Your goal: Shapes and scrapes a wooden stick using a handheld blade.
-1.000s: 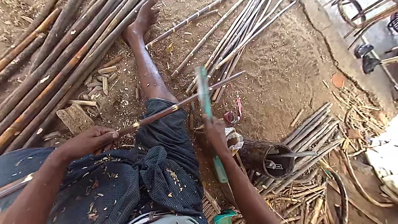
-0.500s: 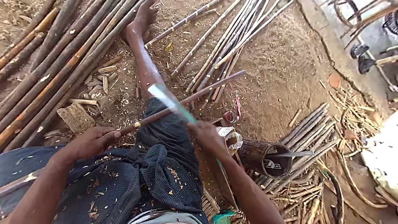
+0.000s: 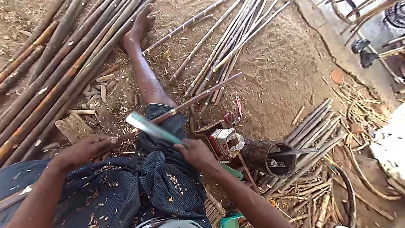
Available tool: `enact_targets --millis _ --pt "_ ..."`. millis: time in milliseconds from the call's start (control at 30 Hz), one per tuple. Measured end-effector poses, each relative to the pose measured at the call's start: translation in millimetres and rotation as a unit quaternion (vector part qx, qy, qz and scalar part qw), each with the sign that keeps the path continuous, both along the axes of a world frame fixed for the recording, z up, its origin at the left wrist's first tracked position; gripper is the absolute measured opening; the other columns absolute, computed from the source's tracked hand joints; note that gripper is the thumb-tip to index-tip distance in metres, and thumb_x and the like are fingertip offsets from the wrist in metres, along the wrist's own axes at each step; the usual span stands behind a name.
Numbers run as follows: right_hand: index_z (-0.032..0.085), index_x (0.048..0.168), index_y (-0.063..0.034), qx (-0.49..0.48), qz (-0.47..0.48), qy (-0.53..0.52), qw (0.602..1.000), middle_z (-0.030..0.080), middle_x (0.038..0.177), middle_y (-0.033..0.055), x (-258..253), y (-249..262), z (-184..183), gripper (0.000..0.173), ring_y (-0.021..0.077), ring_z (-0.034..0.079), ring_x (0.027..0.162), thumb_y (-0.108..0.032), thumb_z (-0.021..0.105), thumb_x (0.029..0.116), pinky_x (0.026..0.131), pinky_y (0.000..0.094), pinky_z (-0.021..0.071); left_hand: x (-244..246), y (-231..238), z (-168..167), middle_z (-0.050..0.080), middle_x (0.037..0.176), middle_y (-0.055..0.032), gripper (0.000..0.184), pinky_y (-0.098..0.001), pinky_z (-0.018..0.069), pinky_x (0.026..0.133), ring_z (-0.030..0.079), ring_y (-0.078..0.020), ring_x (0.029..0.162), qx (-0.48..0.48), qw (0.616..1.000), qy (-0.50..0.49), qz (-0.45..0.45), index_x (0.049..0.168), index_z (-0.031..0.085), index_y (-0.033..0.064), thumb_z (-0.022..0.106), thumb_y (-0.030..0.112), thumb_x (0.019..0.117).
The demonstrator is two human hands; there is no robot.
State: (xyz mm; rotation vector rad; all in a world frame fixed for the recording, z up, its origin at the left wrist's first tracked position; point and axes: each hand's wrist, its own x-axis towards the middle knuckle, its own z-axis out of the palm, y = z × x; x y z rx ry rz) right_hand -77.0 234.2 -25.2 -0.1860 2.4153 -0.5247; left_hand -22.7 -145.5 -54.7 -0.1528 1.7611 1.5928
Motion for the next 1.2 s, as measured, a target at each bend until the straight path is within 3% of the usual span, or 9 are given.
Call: enact_targets --millis 167,267,333,633,733,867,1000,1133,1200 --pt "0.066 0.104 -0.0048 -0.099 -0.171 0.025 0.980 0.059 0.072 0.0115 -36 27 1 0.052 0.0267 0.059 0.060 -0.054 0.049 0.1054 0.057 0.0492 0.0514 36 -8 5 0.059 0.063 -0.0002 0.042 -0.0329 0.0485 0.048 0.056 -0.0132 0.050 -0.202 0.972 0.114 -0.034 0.100 0.071 0.0125 0.042 0.043 0.1034" --pt "0.063 0.107 -0.0052 -0.184 -0.319 0.071 0.927 0.051 0.062 0.0040 -49 68 19 0.051 0.0162 0.048 0.044 -0.053 0.044 0.1076 0.042 0.0367 0.0468 73 -29 43 0.070 0.104 -0.0221 0.048 -0.0674 0.0496 0.086 0.068 -0.0408 0.096 -0.313 0.943 0.075 -0.086 0.121 0.067 0.0003 0.051 0.043 0.1046" --pt "0.062 0.106 -0.0075 -0.218 -0.369 0.090 0.899 0.047 0.059 0.0000 -45 90 21 0.047 0.0124 0.044 0.041 -0.051 0.044 0.1080 0.038 0.0326 0.0449 84 -21 49 0.065 0.122 -0.0257 0.059 -0.0714 0.0453 0.096 0.063 -0.0457 0.113 -0.337 0.935 0.092 -0.069 0.137 0.057 -0.0009 0.058 0.045 0.1007" --pt "0.070 0.095 -0.0074 -0.041 -0.172 0.088 0.980 0.063 0.073 0.0121 -7 38 -18 0.050 0.0297 0.063 0.067 -0.055 0.056 0.1020 0.062 0.0554 0.0513 45 39 -4 0.068 0.082 -0.0083 0.036 -0.0610 0.0519 0.064 0.067 -0.0310 0.073 -0.392 0.882 0.264 0.013 0.109 0.072 0.0132 0.055 0.045 0.1029" --pt "0.065 0.100 -0.0061 -0.064 -0.274 0.088 0.956 0.058 0.069 0.0110 -15 45 -27 0.057 0.0284 0.059 0.058 -0.060 0.045 0.1048 0.054 0.0519 0.0525 54 44 -6 0.072 0.092 -0.0093 0.043 -0.0615 0.0533 0.069 0.069 -0.0310 0.078 -0.411 0.865 0.285 0.042 0.114 0.074 0.0138 0.054 0.050 0.1016" --pt "0.067 0.094 -0.0096 -0.034 -0.086 0.029 0.995 0.063 0.073 0.0117 10 30 -3 0.050 0.0311 0.065 0.069 -0.056 0.053 0.1030 0.061 0.0566 0.0530 61 58 -9 0.073 0.098 -0.0152 0.058 -0.0629 0.0534 0.071 0.071 -0.0365 0.084 -0.433 0.832 0.338 0.081 0.117 0.075 0.0089 0.050 0.058 0.0997" --pt "0.066 0.102 -0.0080 -0.062 -0.252 0.095 0.961 0.056 0.066 0.0106 -13 54 -16 0.059 0.0267 0.057 0.052 -0.063 0.045 0.1036 0.048 0.0479 0.0504 67 69 -17 0.073 0.103 -0.0165 0.055 -0.0620 0.0544 0.070 0.071 -0.0377 0.087 -0.446 0.813 0.357 0.113 0.118 0.075 0.0091 0.052 0.056 0.1000" --pt "0.068 0.096 -0.0093 -0.025 -0.090 0.011 0.996 0.063 0.074 0.0112 14 31 -2 0.051 0.0300 0.066 0.071 -0.058 0.052 0.1025 0.065 0.0560 0.0537 67 64 -14 0.073 0.102 -0.0163 0.055 -0.0625 0.0536 0.071 0.071 -0.0374 0.086 -0.440 0.816 0.359 0.103 0.119 0.074 0.0085 0.052 0.055 0.1003" --pt "0.068 0.099 -0.0057 -0.033 -0.195 0.046 0.979 0.062 0.072 0.0127 -7 44 -7 0.053 0.0299 0.063 0.065 -0.056 0.052 0.1034 0.062 0.0544 0.0536 66 65 -18 0.073 0.102 -0.0175 0.055 -0.0623 0.0537 0.069 0.071 -0.0390 0.086 -0.446 0.807 0.371 0.109 0.119 0.074 0.0073 0.052 0.054 0.1004"
